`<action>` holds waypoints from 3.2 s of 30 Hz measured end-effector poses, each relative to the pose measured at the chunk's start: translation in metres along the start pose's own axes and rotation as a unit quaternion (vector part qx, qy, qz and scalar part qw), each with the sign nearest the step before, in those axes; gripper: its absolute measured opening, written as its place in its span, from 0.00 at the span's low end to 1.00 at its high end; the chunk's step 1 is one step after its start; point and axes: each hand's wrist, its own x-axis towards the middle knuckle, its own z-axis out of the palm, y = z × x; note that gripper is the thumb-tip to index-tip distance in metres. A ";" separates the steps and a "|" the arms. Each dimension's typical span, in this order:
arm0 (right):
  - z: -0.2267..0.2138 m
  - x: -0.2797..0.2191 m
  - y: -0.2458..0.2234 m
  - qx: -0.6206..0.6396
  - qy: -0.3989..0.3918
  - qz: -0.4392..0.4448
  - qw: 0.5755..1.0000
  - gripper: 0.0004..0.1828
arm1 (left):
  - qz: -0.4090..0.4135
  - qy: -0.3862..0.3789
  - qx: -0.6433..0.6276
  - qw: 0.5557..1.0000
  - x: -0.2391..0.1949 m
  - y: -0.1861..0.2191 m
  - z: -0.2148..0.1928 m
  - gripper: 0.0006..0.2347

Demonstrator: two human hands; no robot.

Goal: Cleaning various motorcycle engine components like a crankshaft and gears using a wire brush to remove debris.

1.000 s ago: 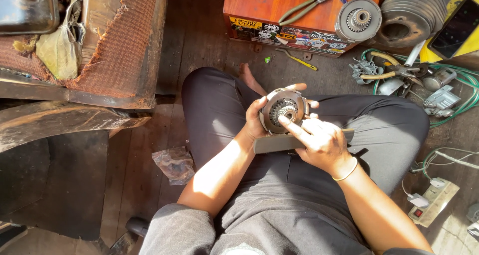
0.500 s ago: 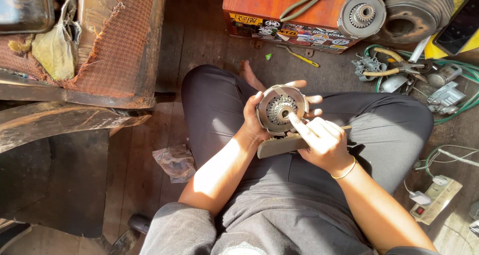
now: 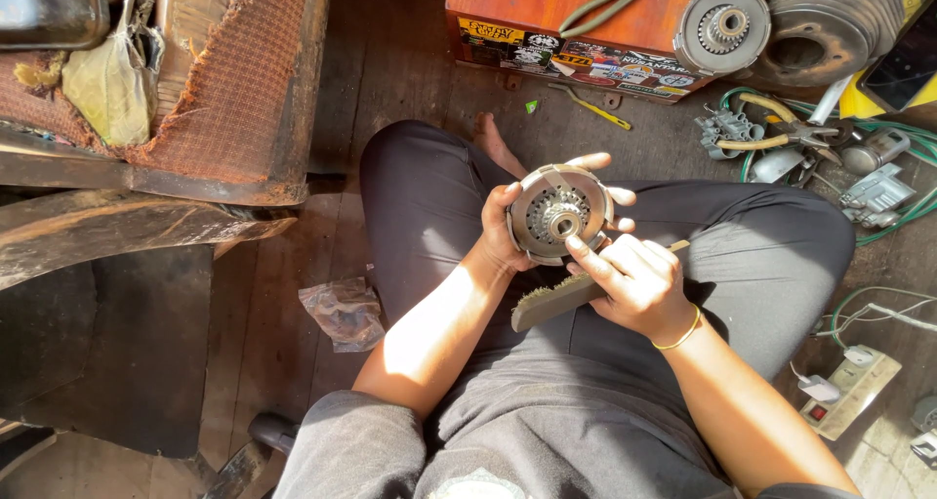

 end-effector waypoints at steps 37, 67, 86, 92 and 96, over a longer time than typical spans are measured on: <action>0.010 -0.016 0.015 -0.046 0.023 0.131 0.990 0.40 | 0.043 -0.046 0.070 0.996 0.008 -0.008 0.015 0.39; 0.036 -0.059 0.032 0.277 0.024 0.509 0.814 0.24 | 0.110 0.083 0.361 0.922 -0.005 -0.011 -0.004 0.31; 0.053 -0.090 0.068 0.495 0.099 0.555 0.661 0.24 | 0.065 0.384 0.350 0.852 0.004 -0.021 -0.045 0.19; 0.051 -0.090 0.067 0.509 0.106 0.557 0.647 0.25 | 0.053 0.386 0.333 0.859 0.003 -0.021 -0.034 0.17; 0.047 -0.081 0.066 0.513 0.121 0.577 0.624 0.21 | 0.014 0.410 0.328 0.851 0.003 -0.017 -0.033 0.13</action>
